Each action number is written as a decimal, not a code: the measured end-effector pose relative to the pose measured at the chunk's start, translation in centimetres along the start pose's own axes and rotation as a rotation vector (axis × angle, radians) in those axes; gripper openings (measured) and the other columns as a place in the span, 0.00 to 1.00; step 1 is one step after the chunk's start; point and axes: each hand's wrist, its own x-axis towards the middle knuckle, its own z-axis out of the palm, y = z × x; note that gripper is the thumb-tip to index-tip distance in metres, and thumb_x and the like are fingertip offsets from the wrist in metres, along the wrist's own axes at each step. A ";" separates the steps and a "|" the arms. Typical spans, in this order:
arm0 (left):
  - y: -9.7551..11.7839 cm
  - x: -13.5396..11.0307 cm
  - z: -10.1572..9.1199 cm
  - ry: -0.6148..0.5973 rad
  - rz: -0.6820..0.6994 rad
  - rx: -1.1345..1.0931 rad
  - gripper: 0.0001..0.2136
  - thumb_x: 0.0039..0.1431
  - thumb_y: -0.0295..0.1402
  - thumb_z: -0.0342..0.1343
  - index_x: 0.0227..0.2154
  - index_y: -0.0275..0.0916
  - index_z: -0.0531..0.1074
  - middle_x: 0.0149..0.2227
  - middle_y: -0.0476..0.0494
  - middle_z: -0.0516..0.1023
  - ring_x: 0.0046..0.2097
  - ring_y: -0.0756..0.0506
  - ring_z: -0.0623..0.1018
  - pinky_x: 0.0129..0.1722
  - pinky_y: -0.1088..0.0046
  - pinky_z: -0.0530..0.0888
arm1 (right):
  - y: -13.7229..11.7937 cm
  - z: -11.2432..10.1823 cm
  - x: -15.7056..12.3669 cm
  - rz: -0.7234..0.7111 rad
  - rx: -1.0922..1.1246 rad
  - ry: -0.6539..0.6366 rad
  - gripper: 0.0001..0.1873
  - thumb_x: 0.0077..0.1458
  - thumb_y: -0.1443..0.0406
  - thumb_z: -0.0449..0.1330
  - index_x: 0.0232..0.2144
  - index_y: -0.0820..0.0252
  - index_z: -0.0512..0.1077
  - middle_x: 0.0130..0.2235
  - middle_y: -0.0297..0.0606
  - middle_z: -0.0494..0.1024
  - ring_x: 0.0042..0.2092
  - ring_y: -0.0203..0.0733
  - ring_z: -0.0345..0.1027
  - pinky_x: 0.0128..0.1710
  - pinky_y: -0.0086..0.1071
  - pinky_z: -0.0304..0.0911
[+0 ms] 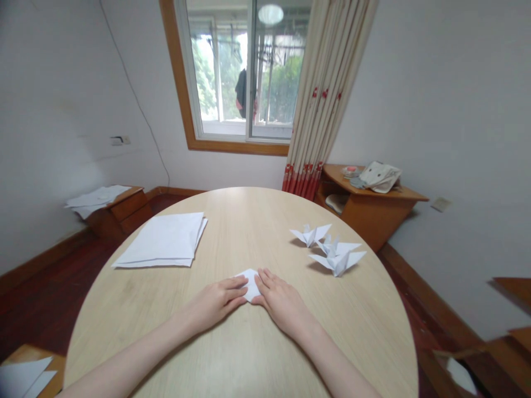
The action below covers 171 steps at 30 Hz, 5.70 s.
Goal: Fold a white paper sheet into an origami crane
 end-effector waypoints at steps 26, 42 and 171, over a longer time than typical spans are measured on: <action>1.0 0.5 -0.6 0.095 -0.126 -0.022 0.05 0.61 0.28 0.55 0.29 0.37 0.69 0.37 0.44 0.75 0.42 0.44 0.74 0.41 0.69 0.71 | -2.1 -1.2 0.0 -0.068 0.040 0.119 0.12 0.62 0.71 0.50 0.42 0.61 0.72 0.45 0.45 0.75 0.47 0.47 0.67 0.47 0.44 0.66; 0.9 0.7 -0.4 0.063 -0.175 -0.139 0.04 0.59 0.26 0.56 0.31 0.38 0.67 0.37 0.45 0.70 0.41 0.44 0.70 0.42 0.68 0.68 | -1.7 0.0 0.3 -0.040 0.023 0.103 0.17 0.63 0.69 0.50 0.53 0.56 0.67 0.49 0.45 0.70 0.49 0.48 0.63 0.48 0.44 0.63; -0.7 0.2 -0.6 -0.021 0.019 0.050 0.15 0.65 0.23 0.48 0.50 0.41 0.73 0.52 0.41 0.74 0.52 0.43 0.74 0.51 0.65 0.72 | -1.4 -1.7 -0.1 -0.111 0.062 0.073 0.06 0.60 0.71 0.55 0.32 0.59 0.70 0.37 0.38 0.75 0.39 0.43 0.67 0.39 0.35 0.61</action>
